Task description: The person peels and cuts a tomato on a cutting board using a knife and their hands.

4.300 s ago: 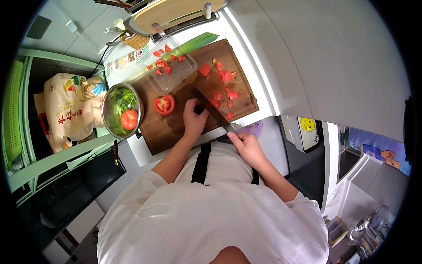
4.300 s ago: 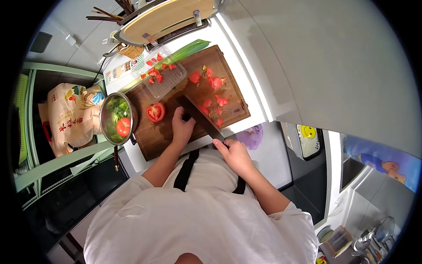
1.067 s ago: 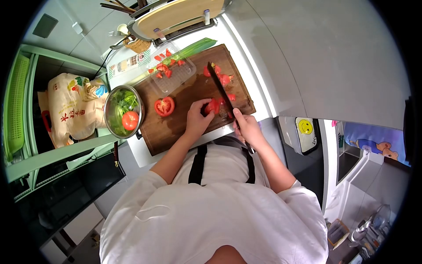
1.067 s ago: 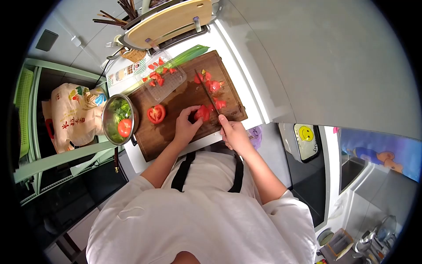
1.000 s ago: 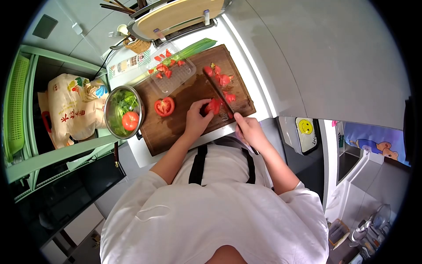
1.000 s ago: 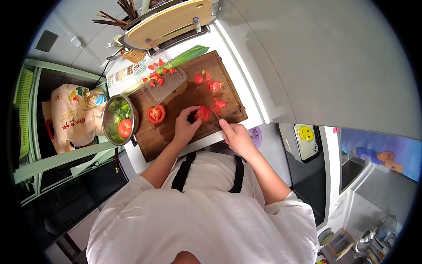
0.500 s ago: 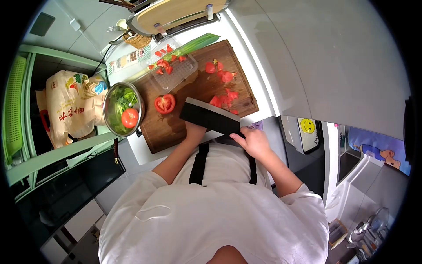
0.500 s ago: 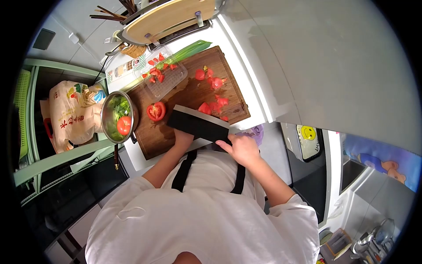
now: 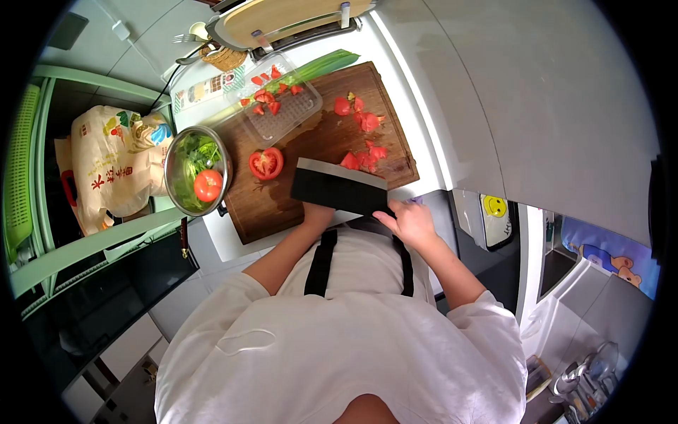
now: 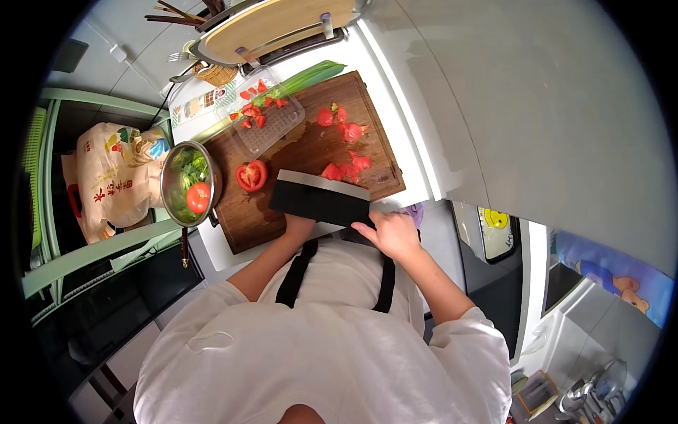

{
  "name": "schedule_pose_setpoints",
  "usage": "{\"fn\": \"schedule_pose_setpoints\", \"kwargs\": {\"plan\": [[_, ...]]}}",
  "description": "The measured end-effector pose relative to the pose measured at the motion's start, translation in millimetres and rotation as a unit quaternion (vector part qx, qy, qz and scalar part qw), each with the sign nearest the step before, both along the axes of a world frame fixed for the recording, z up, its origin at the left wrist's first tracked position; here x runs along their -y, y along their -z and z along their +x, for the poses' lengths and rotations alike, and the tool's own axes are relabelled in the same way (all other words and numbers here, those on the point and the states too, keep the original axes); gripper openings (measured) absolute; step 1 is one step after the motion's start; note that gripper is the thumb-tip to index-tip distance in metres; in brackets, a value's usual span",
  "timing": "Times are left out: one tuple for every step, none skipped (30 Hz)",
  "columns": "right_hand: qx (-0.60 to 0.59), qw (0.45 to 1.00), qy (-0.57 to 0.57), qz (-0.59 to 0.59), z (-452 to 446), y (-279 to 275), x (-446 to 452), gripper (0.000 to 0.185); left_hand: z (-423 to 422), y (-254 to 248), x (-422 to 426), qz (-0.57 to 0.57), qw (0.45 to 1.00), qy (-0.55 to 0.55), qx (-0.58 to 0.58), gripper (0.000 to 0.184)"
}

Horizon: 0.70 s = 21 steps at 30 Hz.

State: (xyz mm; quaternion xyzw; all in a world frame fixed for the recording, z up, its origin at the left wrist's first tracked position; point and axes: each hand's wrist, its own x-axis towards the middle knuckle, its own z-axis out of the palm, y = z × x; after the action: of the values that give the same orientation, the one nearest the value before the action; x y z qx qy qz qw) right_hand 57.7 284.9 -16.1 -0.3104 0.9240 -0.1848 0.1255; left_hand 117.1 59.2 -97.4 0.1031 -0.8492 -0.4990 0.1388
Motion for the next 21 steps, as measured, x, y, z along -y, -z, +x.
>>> {"fn": "schedule_pose_setpoints", "kwargs": {"plan": [[-0.002,1.0,0.001,0.001,0.3,2.5,-1.4,0.056,1.4,6.6,0.6,-0.013,1.0,-0.003,0.003,0.034],[-0.004,1.0,0.003,0.003,1.4,4.6,-3.5,0.056,2.8,12.4,0.8,-0.026,1.0,-0.007,0.006,0.034],[-0.006,1.0,0.004,0.004,1.4,4.7,-3.8,0.055,3.9,15.7,1.0,-0.032,0.999,-0.01,0.008,0.034],[-0.009,1.0,0.006,0.005,1.3,4.2,-2.4,0.055,5.2,19.0,0.8,-0.039,0.999,-0.013,0.01,0.035],[-0.012,1.0,0.008,0.005,1.2,2.8,0.5,0.055,6.4,22.5,0.6,-0.045,0.999,-0.016,0.011,0.036],[-0.014,1.0,0.011,0.006,1.3,1.9,2.6,0.055,7.1,23.5,0.1,-0.03,0.999,-0.015,0.015,0.036],[-0.019,1.0,0.008,0.008,1.2,2.6,3.9,0.055,7.9,24.5,0.1,-0.015,1.0,-0.014,0.019,0.036],[-0.024,1.0,0.005,0.01,0.6,3.9,5.0,0.054,8.3,25.4,0.0,0.0,1.0,-0.014,0.023,0.036],[-0.029,0.999,0.001,0.012,0.0,5.2,5.3,0.054,7.7,23.9,-1.5,-0.016,0.999,-0.026,0.011,0.033],[-0.036,0.999,0.002,0.002,0.9,7.5,3.9,0.054,6.5,22.6,-3.4,-0.033,0.999,-0.039,-0.001,0.029],[-0.043,0.999,0.003,-0.007,2.4,10.5,1.1,0.054,5.2,21.6,-4.5,-0.049,0.997,-0.052,-0.014,0.025],[-0.051,0.999,0.003,-0.016,2.0,11.2,0.0,0.054,5.0,24.9,-4.1,-0.066,0.996,-0.051,-0.016,0.026],[-0.067,0.997,0.004,-0.027,1.3,11.6,0.8,0.055,5.8,29.5,-3.2,-0.083,0.995,-0.049,-0.018,0.026],[-0.083,0.996,0.005,-0.038,1.1,11.2,3.0,0.056,7.3,33.3,-2.4,-0.1,0.994,-0.047,-0.02,0.027],[-0.099,0.994,0.006,-0.049,1.0,10.9,5.2,0.057,7.6,31.1,-1.8,-0.082,0.996,-0.042,0.0,0.028],[-0.099,0.994,0.011,-0.053,0.8,12.1,7.5,0.057,8.2,28.5,-1.7,-0.065,0.997,-0.037,0.02,0.03],[-0.099,0.993,0.014,-0.058,0.4,14.3,10.6,0.057,8.4,26.4,-1.5,-0.048,0.998,-0.032,0.039,0.032],[-0.099,0.993,0.018,-0.063,-0.3,15.5,12.7,0.057,8.3,26.8,-1.5,-0.044,0.998,-0.038,0.034,0.032],[-0.084,0.994,0.021,-0.06,-0.4,15.1,12.3,0.056,7.6,27.5,-1.9,-0.041,0.998,-0.044,0.028,0.031],[-0.069,0.996,0.024,-0.057,0.2,14.0,10.6,0.055,6.3,28.1,-2.3,-0.037,0.998,-0.051,0.022,0.031],[-0.054,0.997,0.026,-0.053,0.7,13.1,9.1,0.054,3.7,23.7,-3.0,-0.044,0.998,-0.053,0.011,0.029]]}}
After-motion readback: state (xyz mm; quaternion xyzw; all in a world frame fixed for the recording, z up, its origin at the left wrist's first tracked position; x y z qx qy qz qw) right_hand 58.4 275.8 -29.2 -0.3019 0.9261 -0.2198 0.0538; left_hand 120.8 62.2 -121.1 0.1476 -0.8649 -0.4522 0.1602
